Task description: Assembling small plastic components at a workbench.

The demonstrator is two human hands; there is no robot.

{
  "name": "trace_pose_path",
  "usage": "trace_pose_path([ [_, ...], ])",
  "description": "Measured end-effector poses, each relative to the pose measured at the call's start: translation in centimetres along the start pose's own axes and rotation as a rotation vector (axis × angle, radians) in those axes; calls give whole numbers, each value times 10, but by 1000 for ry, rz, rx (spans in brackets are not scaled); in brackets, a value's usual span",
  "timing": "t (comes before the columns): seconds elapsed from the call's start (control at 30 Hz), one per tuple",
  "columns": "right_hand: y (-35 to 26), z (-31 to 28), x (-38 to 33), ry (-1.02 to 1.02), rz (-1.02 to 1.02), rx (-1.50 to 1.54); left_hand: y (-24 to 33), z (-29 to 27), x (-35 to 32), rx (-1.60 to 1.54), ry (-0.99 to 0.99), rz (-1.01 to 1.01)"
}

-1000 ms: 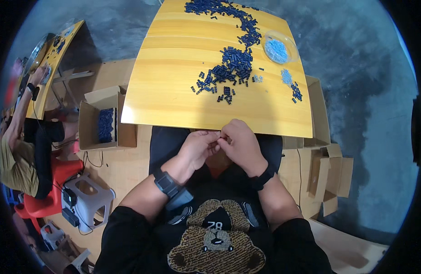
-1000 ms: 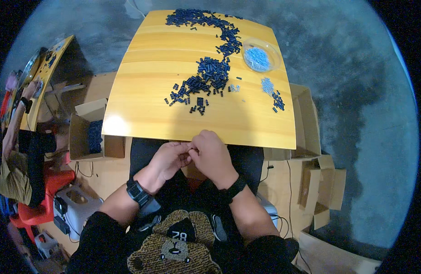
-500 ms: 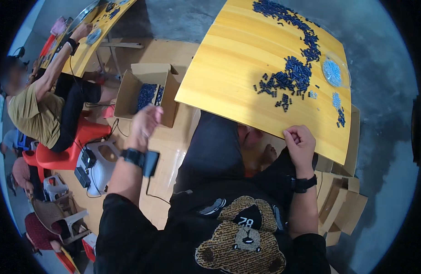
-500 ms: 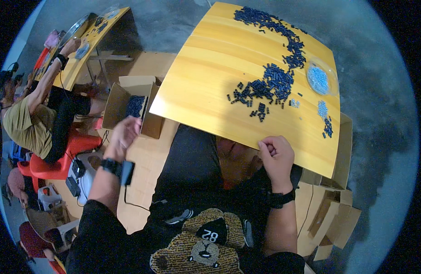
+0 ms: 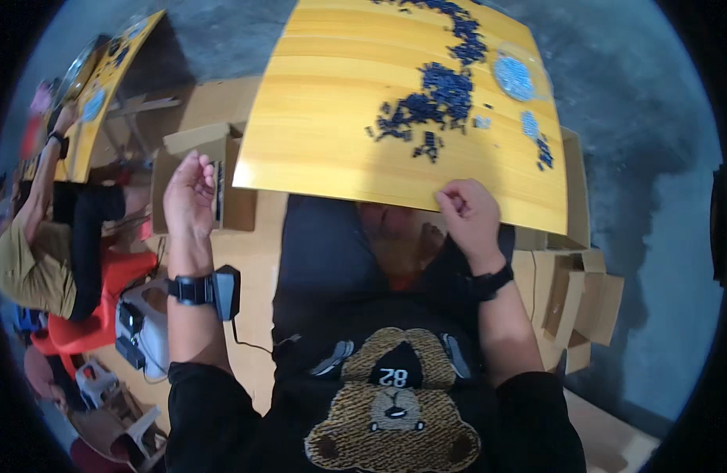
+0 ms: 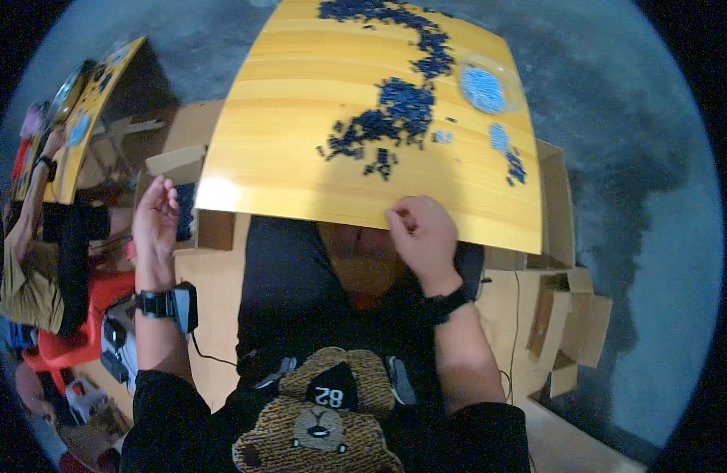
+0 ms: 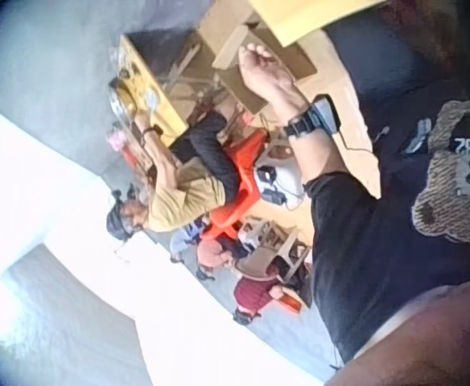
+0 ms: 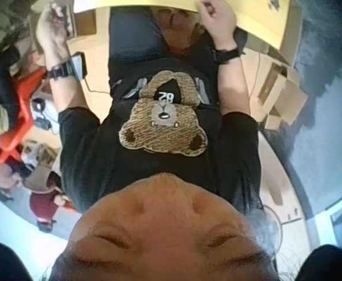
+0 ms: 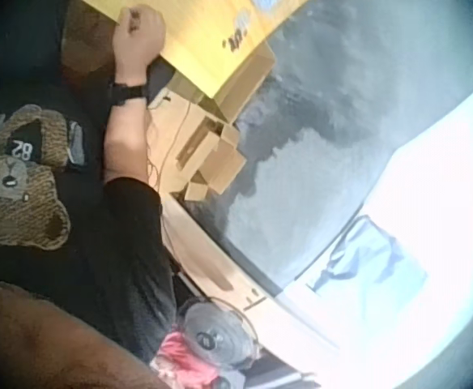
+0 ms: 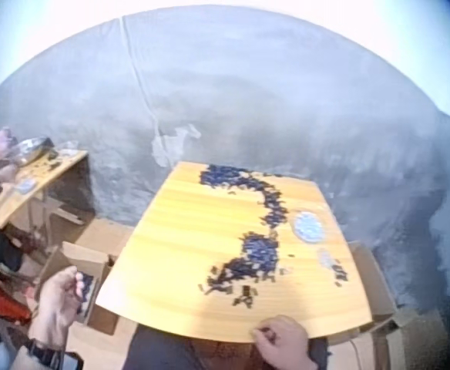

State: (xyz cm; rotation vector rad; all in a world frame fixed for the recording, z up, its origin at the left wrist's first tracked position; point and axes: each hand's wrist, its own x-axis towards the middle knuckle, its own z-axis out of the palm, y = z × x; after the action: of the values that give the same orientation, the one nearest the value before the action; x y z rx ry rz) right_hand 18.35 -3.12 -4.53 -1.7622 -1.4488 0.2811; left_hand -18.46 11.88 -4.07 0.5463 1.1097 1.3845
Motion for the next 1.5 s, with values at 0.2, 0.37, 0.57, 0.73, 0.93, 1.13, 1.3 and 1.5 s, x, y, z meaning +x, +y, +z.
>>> trace_pose_path([
  [0.2,-4,-3,-2,0,1,-95,-25,109,-61,206,-328,13],
  [0.37,-2,-4,-5,30,-51,-87,-85,144,-78,269,-503,-138],
  [0.57,6,-5,-4,1,-64,3,-103,147,-81,360,-531,-52],
  [0.73,-4,-9,3,-59,14,-40,-101,142,-77,428,-550,-34],
  [0.93,-4,-16,15,-183,124,-16,-98,142,-73,366,-525,-103],
  [1.13,-1,-36,35,-462,268,283,-100,137,-70,346,-528,-107],
  [1.3,-12,-42,79,-303,90,55,-99,139,-70,337,-538,-125],
  [1.5,-1,-12,114,-178,-90,-121,-97,137,-69,294,-529,-141],
])
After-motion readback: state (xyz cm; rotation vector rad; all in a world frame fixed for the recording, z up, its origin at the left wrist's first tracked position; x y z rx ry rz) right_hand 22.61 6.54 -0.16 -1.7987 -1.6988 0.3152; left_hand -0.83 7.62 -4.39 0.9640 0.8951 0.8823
